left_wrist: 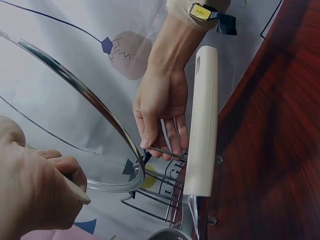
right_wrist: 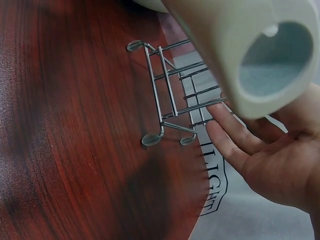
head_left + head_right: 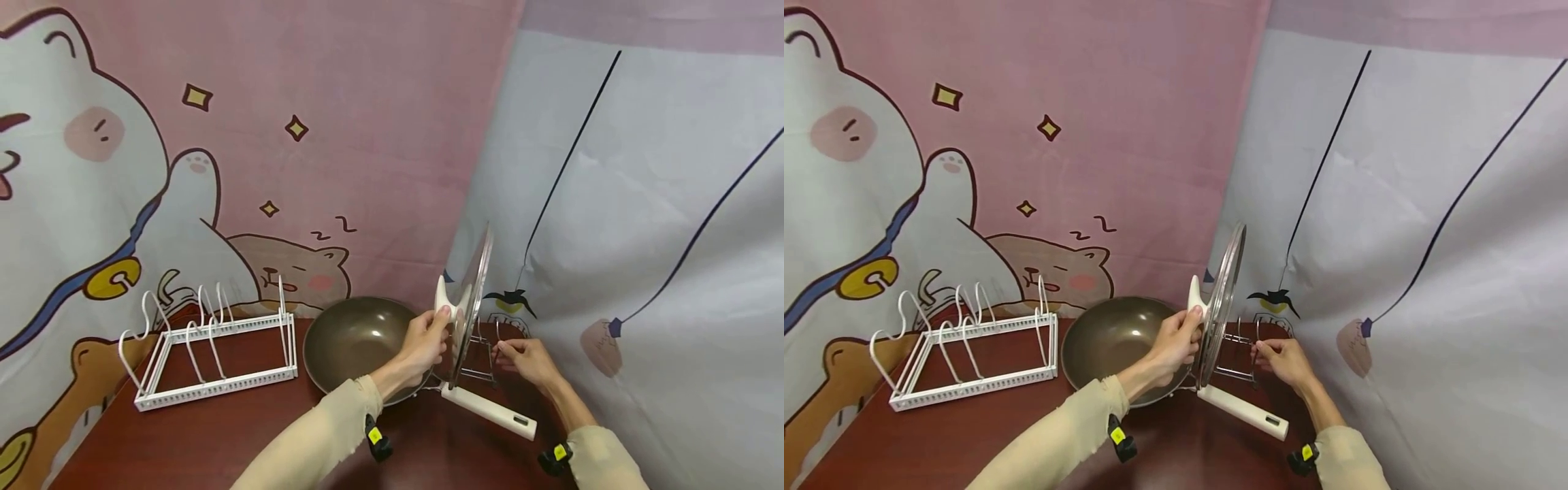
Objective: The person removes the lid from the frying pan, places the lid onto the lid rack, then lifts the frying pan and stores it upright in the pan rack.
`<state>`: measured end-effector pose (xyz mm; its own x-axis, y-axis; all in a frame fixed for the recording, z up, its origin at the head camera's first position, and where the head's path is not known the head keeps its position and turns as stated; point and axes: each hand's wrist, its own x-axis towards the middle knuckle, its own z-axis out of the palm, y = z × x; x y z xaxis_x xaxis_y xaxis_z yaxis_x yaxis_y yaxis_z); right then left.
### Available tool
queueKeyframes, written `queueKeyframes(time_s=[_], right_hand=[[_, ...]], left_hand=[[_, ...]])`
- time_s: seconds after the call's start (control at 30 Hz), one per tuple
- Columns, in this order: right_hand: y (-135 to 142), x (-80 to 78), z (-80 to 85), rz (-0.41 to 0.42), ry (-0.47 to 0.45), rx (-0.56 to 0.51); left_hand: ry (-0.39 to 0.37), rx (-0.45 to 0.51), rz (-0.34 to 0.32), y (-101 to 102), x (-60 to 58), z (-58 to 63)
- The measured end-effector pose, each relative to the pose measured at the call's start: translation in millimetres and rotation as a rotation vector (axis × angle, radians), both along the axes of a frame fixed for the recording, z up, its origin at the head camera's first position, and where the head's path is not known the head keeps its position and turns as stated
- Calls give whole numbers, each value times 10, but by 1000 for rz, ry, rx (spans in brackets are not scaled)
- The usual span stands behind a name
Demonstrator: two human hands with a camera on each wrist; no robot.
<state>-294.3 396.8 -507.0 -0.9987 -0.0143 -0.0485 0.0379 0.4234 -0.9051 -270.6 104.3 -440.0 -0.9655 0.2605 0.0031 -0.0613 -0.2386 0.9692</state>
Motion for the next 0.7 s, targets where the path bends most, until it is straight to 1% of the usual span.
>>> queueKeyframes(time_s=[0.17, 0.37, 0.57, 0.7], right_hand=[[-10, 0, -21, -2, -5, 0], [4, 9, -8, -2, 3, 8], [-1, 0, -8, -3, 7, 11], [-13, -2, -25, 4, 5, 8]], left_hand=[[4, 13, -19, 56, 7, -22], [-3, 30, 6, 156, 9, -24], [-28, 32, 43, 239, -27, -6], [-37, 29, 52, 265, -40, -21]])
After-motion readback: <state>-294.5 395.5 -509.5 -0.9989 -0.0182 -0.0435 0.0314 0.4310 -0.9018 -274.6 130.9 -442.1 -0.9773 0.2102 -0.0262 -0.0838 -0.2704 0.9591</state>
